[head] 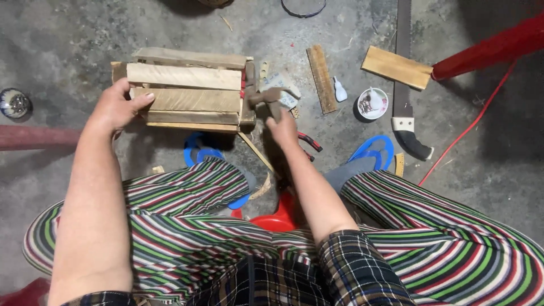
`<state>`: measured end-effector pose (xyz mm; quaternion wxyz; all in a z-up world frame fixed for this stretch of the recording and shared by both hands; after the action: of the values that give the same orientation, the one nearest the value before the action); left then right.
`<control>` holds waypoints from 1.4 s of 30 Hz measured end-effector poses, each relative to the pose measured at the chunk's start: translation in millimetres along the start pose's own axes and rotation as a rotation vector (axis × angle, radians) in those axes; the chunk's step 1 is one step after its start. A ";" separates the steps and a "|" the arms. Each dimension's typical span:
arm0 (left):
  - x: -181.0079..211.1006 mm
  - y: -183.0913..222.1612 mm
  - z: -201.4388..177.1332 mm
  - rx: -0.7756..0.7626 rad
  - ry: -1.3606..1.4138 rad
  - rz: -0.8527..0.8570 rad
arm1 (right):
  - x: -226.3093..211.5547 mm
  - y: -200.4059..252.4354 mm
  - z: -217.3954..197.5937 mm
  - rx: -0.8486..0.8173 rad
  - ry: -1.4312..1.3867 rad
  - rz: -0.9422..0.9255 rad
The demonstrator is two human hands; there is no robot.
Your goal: Assembling a small wooden crate by hammering nails into wooden slats and sanding the surfaces for a smooth finish.
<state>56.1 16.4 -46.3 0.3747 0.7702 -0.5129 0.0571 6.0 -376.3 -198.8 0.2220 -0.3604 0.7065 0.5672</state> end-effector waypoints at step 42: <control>6.0 89.7 -27.9 -0.204 0.548 -0.126 | -148.0 172.3 67.8 -0.267 -0.618 -0.302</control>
<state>-7.5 12.4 23.0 0.5776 0.7146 -0.3469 0.1878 -36.6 -256.3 1.1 0.4571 -0.2980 0.4646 0.6974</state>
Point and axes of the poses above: each hand's wrist, its own y-axis away from the middle knuckle, its own z-axis out of the palm, x = y × z, the point moved 7 cm from there along -y, towards the middle knuckle, and after that the axes turned 10 degrees about -y, right-handed, at the moved point
